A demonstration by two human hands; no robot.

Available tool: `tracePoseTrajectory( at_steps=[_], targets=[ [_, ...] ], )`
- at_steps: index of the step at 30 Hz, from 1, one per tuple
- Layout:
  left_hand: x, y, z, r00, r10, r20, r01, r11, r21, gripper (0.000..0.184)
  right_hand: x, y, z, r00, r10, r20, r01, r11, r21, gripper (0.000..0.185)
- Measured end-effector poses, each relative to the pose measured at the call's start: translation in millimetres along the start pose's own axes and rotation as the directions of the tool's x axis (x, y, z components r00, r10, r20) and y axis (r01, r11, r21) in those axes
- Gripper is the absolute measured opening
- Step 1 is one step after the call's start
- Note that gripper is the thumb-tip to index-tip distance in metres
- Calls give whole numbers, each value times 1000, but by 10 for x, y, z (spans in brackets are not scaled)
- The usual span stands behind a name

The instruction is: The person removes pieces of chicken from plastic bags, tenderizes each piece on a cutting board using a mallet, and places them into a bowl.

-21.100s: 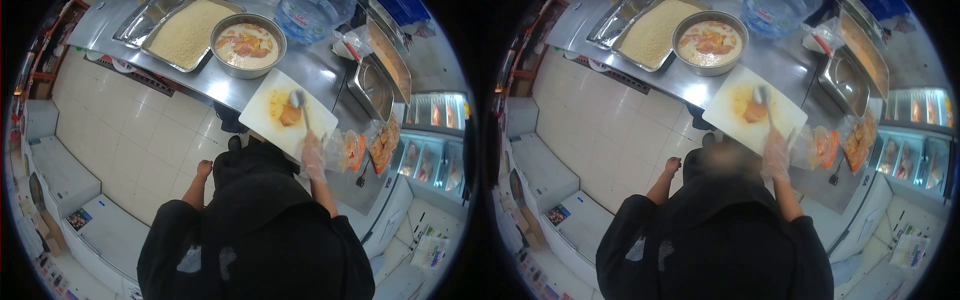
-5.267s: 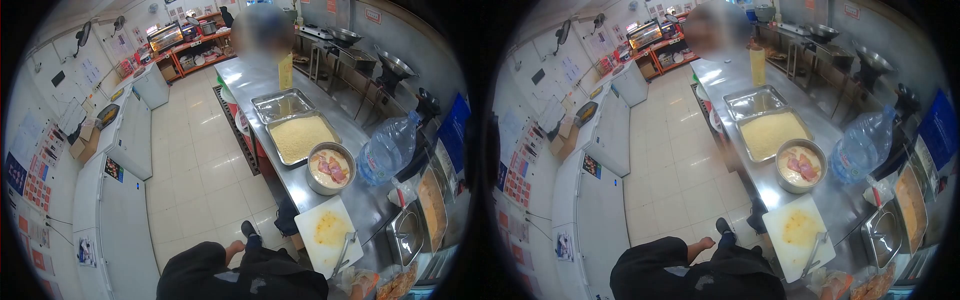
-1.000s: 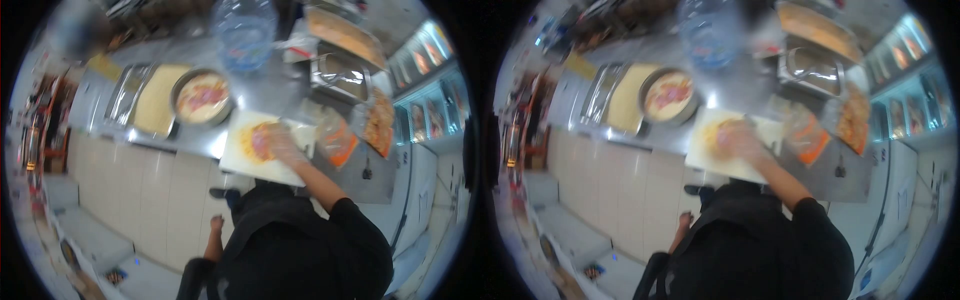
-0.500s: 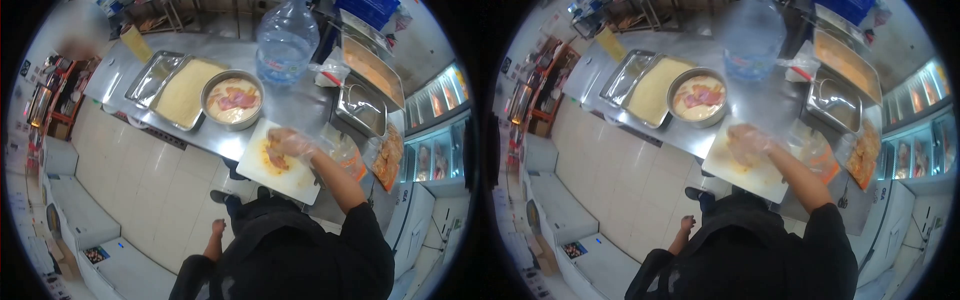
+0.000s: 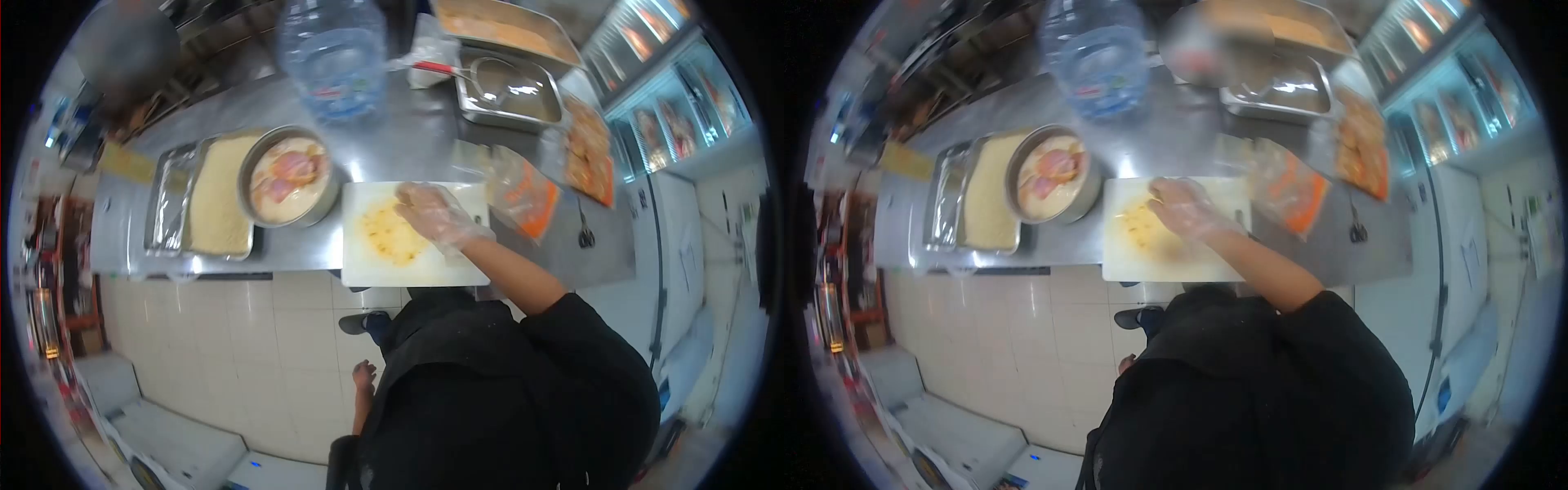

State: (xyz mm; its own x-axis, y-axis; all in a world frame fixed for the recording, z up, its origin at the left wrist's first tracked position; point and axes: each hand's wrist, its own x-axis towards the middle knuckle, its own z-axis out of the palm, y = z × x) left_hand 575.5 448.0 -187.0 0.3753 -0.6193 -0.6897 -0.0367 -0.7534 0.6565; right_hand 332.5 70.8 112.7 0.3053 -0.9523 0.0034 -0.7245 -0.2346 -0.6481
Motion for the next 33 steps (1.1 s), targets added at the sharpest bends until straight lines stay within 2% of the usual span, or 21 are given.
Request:
tracePoseTrajectory(
  at_steps=[1, 3, 4, 6, 8, 9, 10, 11, 12, 13, 14, 15, 17, 18, 19, 20, 21, 22, 25, 31, 33],
  targets=[
    [165, -273, 1, 988, 97, 120, -129, 948, 292, 23, -146, 110, -92, 1000, 25, 15, -22, 987, -157, 28],
    [462, -775, -59, 909, 187, 372, -407, 577, 707, 21, -389, 666, -103, 978, 98, -187, -157, 927, -339, 14],
    [517, -898, -101, 903, 195, 382, -422, 563, 711, 21, -455, 861, -158, 973, 106, -205, -171, 926, -335, 14],
    [637, -1068, -120, 776, 512, 368, -618, 501, 606, 26, -556, 1242, -313, 945, -33, -326, -182, 776, -605, 10],
    [914, -1138, -202, 682, 592, 429, -698, 351, 625, 31, -517, 1763, -245, 936, -38, -351, -221, 711, -667, 10],
    [970, -936, -246, 785, 431, 445, -607, 394, 690, 31, -363, 1990, -232, 940, -68, -335, -212, 652, -728, 9],
    [941, -733, -305, 790, 409, 457, -597, 343, 726, 28, -174, 2124, -253, 927, -74, -368, -235, 649, -723, 9],
    [912, -539, -431, 777, 422, 467, -611, 324, 723, 28, 0, 2238, -250, 953, 3, -304, -219, 702, -678, 11],
    [900, -321, -509, 709, 430, 560, -682, 212, 700, 26, 126, 2289, -299, 971, 72, -230, -205, 749, -630, 14],
    [919, -155, -504, 636, 422, 646, -741, 101, 664, 24, 135, 2096, -492, 966, 74, -247, -218, 744, -631, 14],
    [909, -62, -535, 681, 422, 599, -713, 195, 673, 24, 57, 1656, -799, 960, 248, -128, -275, 765, -583, 18],
    [909, 29, -533, 781, 408, 473, -620, 414, 667, 23, 7, 1424, -968, 915, 402, 9, -335, 774, -537, 22],
    [888, 145, -475, 909, 330, 253, -416, 737, 533, 21, -29, 1533, -936, 868, 495, 31, -414, 758, -505, 23],
    [874, 128, -470, 916, 329, 230, -402, 759, 513, 21, -99, 1629, -882, 858, 513, 14, -441, 751, -492, 23],
    [846, 92, -453, 915, 339, 219, -403, 759, 512, 20, -142, 1768, -847, 844, 536, 9, -466, 741, -484, 24],
    [849, -19, -465, 861, 415, 294, -507, 644, 573, 19, -223, 1840, -801, 831, 556, 4, -487, 731, -478, 24],
    [868, -158, -466, 752, 510, 418, -645, 436, 628, 19, -296, 1911, -783, 815, 580, 0, -513, 720, -467, 25],
    [908, -309, -465, 571, 610, 550, -766, 154, 624, 18, -380, 1954, -769, 797, 604, -5, -539, 708, -456, 25],
    [811, -627, -332, 793, 470, 388, -587, 417, 694, 17, -603, 1994, -774, 743, 669, -24, -614, 667, -422, 27],
    [801, -690, -301, 823, 448, 349, -540, 426, 726, 17, -862, 2072, -717, 668, 741, -72, -709, 603, -366, 29],
    [822, -697, -308, 822, 458, 338, -537, 428, 727, 17, -937, 2170, -636, 811, 583, -38, -513, 678, -526, 34]
  ],
)
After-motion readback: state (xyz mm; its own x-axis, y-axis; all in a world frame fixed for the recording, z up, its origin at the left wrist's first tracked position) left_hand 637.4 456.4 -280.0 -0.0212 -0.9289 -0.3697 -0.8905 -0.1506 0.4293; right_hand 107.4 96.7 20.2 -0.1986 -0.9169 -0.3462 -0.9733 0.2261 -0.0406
